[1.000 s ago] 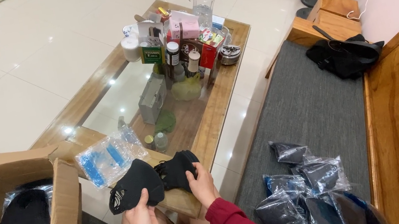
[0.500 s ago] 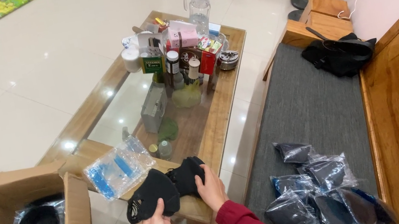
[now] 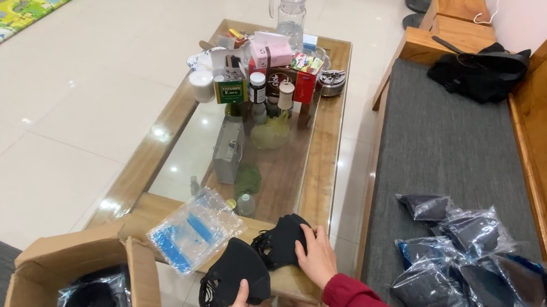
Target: Manually inspecting and packaging black fabric face masks into a cardboard box.
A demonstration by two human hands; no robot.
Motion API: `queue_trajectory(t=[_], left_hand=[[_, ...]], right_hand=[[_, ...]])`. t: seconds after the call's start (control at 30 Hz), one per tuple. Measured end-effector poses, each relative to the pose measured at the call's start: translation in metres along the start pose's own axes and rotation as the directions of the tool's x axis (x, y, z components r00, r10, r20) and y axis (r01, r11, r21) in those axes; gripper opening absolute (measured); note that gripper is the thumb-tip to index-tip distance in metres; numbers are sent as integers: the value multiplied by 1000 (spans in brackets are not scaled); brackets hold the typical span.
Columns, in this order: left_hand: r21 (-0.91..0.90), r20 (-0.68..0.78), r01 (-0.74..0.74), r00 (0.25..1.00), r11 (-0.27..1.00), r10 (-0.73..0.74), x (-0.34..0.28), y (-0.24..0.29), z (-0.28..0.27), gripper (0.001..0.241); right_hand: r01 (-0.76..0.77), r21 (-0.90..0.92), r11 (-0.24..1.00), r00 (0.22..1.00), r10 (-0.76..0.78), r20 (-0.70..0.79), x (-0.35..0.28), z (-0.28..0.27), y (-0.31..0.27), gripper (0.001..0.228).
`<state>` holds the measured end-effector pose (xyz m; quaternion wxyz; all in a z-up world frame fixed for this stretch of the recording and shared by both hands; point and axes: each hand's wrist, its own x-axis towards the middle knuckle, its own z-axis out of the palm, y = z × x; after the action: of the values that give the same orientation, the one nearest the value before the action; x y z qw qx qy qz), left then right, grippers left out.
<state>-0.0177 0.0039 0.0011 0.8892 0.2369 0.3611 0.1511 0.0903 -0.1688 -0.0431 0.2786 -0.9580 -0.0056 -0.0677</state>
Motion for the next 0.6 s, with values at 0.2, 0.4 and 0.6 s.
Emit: queue_trajectory(t=[0.2, 0.4, 0.6], left_hand=[[132, -117, -29, 992, 991, 45, 6, -7, -14, 16], [172, -71, -96, 991, 980, 110, -17, -22, -3, 25], [-11, 68, -117, 991, 993, 117, -5, -64, -16, 29]], right_hand=[[5, -34, 999, 1000, -4, 17, 2, 2, 2, 46], [12, 25, 1000, 999, -13, 42, 2, -3, 5, 47], [115, 170, 979, 993, -118, 9, 0, -13, 5, 38]])
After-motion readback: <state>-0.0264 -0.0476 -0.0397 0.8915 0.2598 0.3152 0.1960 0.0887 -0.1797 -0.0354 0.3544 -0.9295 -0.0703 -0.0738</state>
